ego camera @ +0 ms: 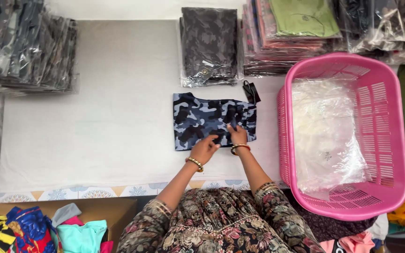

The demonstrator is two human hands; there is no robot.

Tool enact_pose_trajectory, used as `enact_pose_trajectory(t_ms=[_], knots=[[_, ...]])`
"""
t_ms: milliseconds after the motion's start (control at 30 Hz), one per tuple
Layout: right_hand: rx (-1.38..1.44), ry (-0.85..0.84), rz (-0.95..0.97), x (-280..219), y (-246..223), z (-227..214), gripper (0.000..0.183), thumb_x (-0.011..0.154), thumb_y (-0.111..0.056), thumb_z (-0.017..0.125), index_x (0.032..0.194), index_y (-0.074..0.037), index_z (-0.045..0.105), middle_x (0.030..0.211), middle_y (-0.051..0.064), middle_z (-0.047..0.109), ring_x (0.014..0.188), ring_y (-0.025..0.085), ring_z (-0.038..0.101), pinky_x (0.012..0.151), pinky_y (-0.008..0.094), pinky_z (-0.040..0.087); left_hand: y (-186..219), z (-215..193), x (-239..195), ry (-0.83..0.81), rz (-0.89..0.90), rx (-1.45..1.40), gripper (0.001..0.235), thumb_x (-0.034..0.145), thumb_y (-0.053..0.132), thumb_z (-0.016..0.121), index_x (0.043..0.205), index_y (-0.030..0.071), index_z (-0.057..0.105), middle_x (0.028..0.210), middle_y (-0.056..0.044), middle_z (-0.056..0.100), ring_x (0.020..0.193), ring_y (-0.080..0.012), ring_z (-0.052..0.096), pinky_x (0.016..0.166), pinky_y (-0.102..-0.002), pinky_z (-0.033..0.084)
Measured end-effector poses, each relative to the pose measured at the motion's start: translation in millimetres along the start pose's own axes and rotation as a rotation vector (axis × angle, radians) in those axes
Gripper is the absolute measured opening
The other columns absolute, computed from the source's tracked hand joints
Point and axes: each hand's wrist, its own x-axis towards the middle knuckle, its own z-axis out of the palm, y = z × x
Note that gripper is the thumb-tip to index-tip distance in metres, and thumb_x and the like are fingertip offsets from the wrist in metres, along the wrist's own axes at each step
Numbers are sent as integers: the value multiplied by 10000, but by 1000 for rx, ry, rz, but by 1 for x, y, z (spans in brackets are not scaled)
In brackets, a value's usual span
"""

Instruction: The person folds a pair of camouflage-patterned shorts and places them into a clear plastic bag. They then fold a second pair of camouflage-patterned pants, attach a tag, and place them into another plastic bag. The person stacks the packaged items on the table.

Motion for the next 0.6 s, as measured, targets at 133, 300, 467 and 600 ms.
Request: enact_pose_trajectory(t_ms=[133,300,467,600], knots=[[-319,198,-125,-17,-44,1,345,905,-359,733,1054,-49,737,823,138,730,717,219,634,707,353,501,-13,-17,-17,106,30,37,359,933,277,685,1275,177,643,928,-25,767,819,-203,739,693,-385,573],[-648,450,-250,-18,-51,-43,269,885,-284,780,1058,-82,741,927,129,728,911,330,672,870,441,507,-38,-27,-28,141,-63,-13,331,900,219,707,1225,170,670,929,-37,738,804,-212,724,713,-374,576],[-819,628,-364,-12,-70,-53,698,588,-249,940,1200,-48,672,1103,239,673,1051,472,588,893,550,484,-46,-36,-37,327,4,41,317,844,141,722,1159,160,702,925,-32,705,923,-252,640,817,-387,544],[-277,308,-57,20,-51,-64,701,693,-205,889,1294,-20,579,1072,130,704,969,286,671,865,391,522,-55,-44,-31,377,-81,148,288,819,159,767,1103,177,725,997,-30,670,1022,-267,581,898,-392,503]])
